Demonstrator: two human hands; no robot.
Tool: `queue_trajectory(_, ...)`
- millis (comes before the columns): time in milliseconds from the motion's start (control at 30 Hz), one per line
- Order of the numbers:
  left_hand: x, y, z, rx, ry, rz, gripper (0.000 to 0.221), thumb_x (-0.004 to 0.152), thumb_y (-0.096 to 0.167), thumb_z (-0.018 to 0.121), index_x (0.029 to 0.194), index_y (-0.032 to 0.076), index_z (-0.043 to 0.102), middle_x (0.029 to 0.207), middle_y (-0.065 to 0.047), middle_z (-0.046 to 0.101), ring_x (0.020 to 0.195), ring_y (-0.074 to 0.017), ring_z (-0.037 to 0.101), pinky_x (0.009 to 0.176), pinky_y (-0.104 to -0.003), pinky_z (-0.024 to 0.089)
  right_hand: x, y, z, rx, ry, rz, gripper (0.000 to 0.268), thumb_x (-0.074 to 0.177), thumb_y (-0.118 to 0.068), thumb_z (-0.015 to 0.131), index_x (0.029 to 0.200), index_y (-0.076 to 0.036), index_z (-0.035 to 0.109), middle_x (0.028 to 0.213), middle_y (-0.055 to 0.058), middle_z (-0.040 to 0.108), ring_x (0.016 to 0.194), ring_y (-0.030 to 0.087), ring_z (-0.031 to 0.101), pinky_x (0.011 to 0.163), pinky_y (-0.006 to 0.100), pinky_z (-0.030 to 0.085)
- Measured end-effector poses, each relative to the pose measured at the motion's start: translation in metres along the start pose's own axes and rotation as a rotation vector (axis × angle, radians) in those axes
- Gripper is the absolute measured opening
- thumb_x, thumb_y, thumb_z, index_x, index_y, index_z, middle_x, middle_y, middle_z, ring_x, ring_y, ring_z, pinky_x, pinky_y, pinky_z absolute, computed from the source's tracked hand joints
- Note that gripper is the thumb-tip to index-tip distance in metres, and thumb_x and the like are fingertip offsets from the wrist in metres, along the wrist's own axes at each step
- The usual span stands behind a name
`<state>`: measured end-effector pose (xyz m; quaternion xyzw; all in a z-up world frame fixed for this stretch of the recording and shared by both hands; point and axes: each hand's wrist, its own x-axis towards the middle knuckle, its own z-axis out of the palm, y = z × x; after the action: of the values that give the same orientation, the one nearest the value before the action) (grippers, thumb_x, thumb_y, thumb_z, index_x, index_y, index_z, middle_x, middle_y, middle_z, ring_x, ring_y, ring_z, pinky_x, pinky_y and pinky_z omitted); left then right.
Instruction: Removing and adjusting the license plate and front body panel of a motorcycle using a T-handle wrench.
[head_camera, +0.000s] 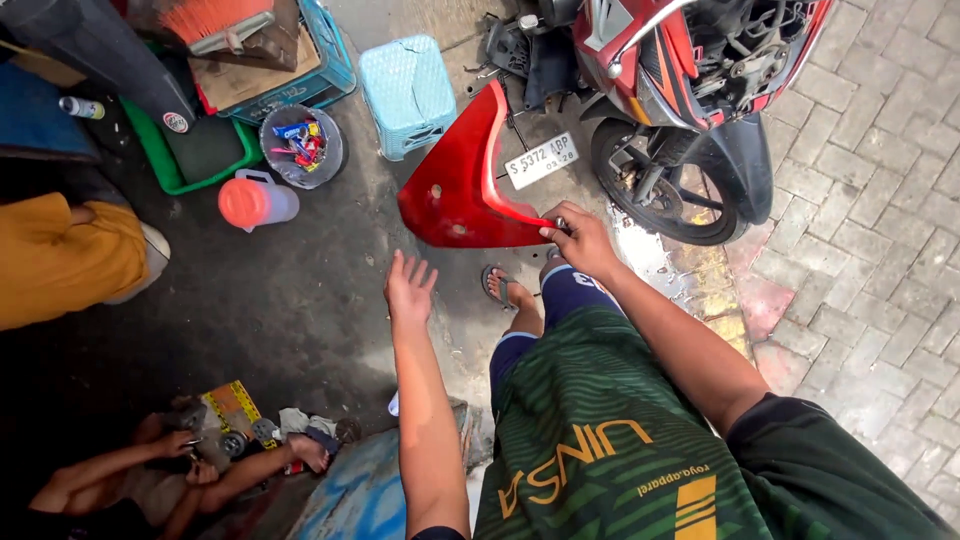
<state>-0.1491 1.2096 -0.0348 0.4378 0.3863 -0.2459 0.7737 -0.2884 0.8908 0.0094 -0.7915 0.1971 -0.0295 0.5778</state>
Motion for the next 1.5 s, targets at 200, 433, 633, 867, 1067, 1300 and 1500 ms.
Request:
queue_trajectory(200, -0.035, 0.057, 0.113, 0.043, -0.316, -0.222, 0.108, 0.089, 0.068, 0.067, 0.166, 0.018, 0.009, 0.167, -0.027, 0.013, 0.152, -0.0512, 0.022, 0.110, -0.080, 0.029, 0.000, 0.003, 0.006, -0.640, 0.194, -0.417, 0.005, 0.096, -0.020, 0.063, 0.094, -0.017, 0.067, 0.088, -0.002, 0.060, 0.074, 0.023, 0.061, 0.066, 0.037, 0.050)
queue_trajectory(433, -0.011, 0.055, 0.173, 0.313, -0.475, -0.279, 0.080, 0.088, 0.059, 0.069, 0.153, 0.028, 0.034, 0.158, -0.019, 0.031, 0.140, -0.0563, 0.038, 0.099, -0.089, 0.028, 0.022, -0.008, -0.019, -0.892, 0.278, -0.659, 0.015, 0.099, -0.016, 0.053, 0.089, -0.016, 0.065, 0.083, 0.004, 0.054, 0.069, 0.026, 0.050, 0.063, 0.039, 0.043)
queue_trajectory(633, 0.091, 0.021, 0.156, 0.454, -0.574, -0.227, 0.061, 0.080, 0.005, 0.057, 0.139, 0.022, 0.054, 0.147, -0.014, 0.045, 0.117, -0.0507, 0.061, 0.088, -0.085, 0.047, 0.048, 0.008, -0.030, -0.899, 0.304, -0.591, 0.017, 0.100, -0.017, 0.055, 0.088, -0.016, 0.066, 0.087, 0.002, 0.060, 0.071, 0.024, 0.054, 0.065, 0.036, 0.045)
queue_trajectory(867, 0.104, 0.018, 0.181, 0.448, -0.649, -0.122, 0.076, 0.071, -0.004, 0.051, 0.145, 0.015, 0.049, 0.149, -0.014, 0.035, 0.119, -0.0486, 0.059, 0.090, -0.080, 0.048, 0.078, 0.026, -0.034, -0.887, 0.267, -0.428, 0.005, 0.091, -0.018, 0.065, 0.088, -0.021, 0.068, 0.088, -0.001, 0.060, 0.074, 0.022, 0.061, 0.069, 0.035, 0.051)
queue_trajectory(1067, 0.110, 0.014, 0.181, 0.391, -0.551, -0.078, 0.074, 0.073, -0.010, 0.051, 0.144, 0.009, 0.051, 0.130, -0.014, 0.045, 0.107, -0.0413, 0.066, 0.088, -0.077, 0.053, 0.116, 0.022, -0.053, -0.844, 0.122, -0.392, 0.004, 0.087, -0.016, 0.067, 0.086, -0.019, 0.068, 0.090, 0.000, 0.060, 0.075, 0.025, 0.064, 0.067, 0.039, 0.054)
queue_trajectory(1300, 0.105, 0.004, 0.184, 0.398, -0.406, -0.101, 0.058, 0.081, -0.008, 0.052, 0.138, 0.007, 0.055, 0.118, -0.012, 0.048, 0.103, -0.0339, 0.065, 0.089, -0.075, 0.057, 0.125, 0.050, -0.050, -0.915, 0.014, -0.307, 0.006, 0.091, -0.021, 0.062, 0.085, -0.021, 0.063, 0.087, 0.000, 0.057, 0.077, 0.024, 0.066, 0.068, 0.037, 0.055)
queue_trajectory(1500, 0.115, -0.018, 0.210, 0.782, -0.329, -0.110, 0.048, 0.084, -0.006, 0.051, 0.132, -0.004, 0.050, 0.133, -0.027, 0.037, 0.108, -0.0376, 0.059, 0.094, -0.061, 0.058, 0.142, 0.030, -0.006, -0.734, -0.180, -0.088, 0.034, 0.087, -0.029, 0.070, 0.118, -0.019, 0.061, 0.099, 0.006, 0.057, 0.087, 0.035, 0.070, 0.075, 0.047, 0.059)
